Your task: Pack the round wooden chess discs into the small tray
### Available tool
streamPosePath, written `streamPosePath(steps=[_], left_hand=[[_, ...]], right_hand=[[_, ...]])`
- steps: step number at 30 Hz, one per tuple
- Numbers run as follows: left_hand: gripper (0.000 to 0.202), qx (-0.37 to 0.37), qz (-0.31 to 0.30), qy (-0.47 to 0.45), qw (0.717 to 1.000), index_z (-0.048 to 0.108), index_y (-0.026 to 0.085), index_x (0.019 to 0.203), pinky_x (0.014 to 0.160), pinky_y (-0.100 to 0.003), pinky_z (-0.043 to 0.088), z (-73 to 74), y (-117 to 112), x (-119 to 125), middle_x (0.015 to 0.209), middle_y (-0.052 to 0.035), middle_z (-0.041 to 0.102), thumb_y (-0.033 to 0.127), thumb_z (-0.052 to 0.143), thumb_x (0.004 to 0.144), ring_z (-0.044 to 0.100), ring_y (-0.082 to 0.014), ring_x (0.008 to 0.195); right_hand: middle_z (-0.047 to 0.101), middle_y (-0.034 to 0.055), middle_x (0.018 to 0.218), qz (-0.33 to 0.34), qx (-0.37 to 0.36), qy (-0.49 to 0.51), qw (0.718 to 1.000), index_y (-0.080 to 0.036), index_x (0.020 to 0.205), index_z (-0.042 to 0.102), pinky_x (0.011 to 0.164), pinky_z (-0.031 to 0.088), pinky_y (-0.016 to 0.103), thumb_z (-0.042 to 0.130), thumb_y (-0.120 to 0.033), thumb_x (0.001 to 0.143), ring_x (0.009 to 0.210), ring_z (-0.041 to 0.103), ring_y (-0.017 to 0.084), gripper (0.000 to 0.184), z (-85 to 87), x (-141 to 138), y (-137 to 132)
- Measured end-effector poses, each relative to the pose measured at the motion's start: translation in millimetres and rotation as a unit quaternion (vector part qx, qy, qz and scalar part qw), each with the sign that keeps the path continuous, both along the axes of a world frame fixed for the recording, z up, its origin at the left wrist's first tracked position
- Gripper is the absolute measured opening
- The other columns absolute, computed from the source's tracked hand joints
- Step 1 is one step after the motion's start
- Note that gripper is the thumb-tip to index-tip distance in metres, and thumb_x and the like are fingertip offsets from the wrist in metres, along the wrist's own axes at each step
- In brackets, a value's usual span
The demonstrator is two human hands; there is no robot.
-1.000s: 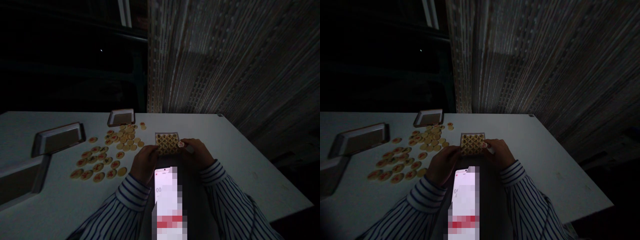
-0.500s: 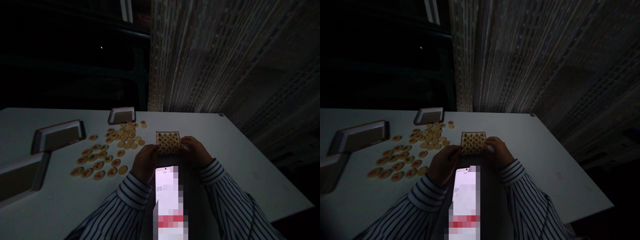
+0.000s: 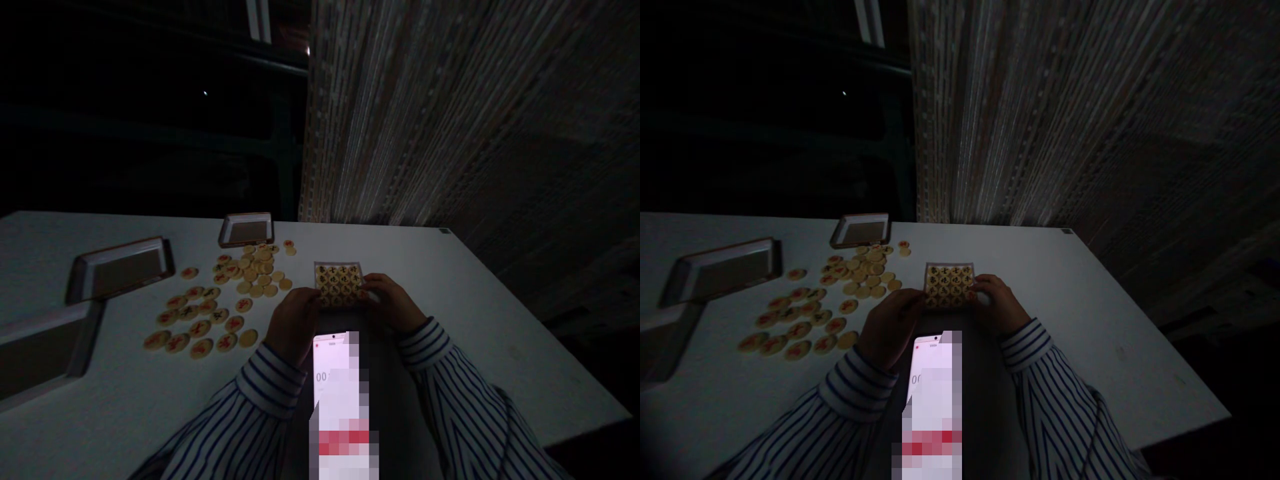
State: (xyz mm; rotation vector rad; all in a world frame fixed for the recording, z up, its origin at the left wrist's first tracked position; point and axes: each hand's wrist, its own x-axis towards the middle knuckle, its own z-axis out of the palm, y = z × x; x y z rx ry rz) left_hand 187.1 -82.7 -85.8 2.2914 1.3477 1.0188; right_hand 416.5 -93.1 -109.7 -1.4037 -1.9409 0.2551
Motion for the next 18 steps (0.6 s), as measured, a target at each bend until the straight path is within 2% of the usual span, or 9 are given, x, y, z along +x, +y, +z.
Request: streamPosePath(steps=[11, 18], left_hand=[[0.020, -0.005, 0.009, -0.007, 1.000, 0.061, 0.017, 0.086, 0.077, -0.031, 0.048, -2.3, 0.8, 0.3, 0.085, -0.0056, 0.065, 0.023, 0.043, 0.081, 0.060, -0.0172, 0.083], [0.021, -0.011, 0.010, -0.012, 1.000, 0.061, 0.017, 0.085, 0.077, -0.032, 0.048, 0.2, -0.4, 0.5, 0.085, -0.0061, 0.065, 0.025, 0.042, 0.081, 0.059, -0.0174, 0.083]], right_hand=[[0.052, 0.0081, 0.111, -0.024, -0.047, -0.018, 0.998, -0.022, 0.091, 0.062, 0.088, 0.043, 0.041, 0.056, -0.034, 0.077, 0.104, 0.050, 0.020, 0.019, -2.9, 1.4, -0.1], [0.051, 0.0086, 0.112, -0.016, -0.042, -0.019, 0.999, -0.022, 0.093, 0.061, 0.089, 0.042, 0.042, 0.056, -0.033, 0.077, 0.106, 0.049, 0.020, 0.020, -4.7, 3.3, 0.3]])
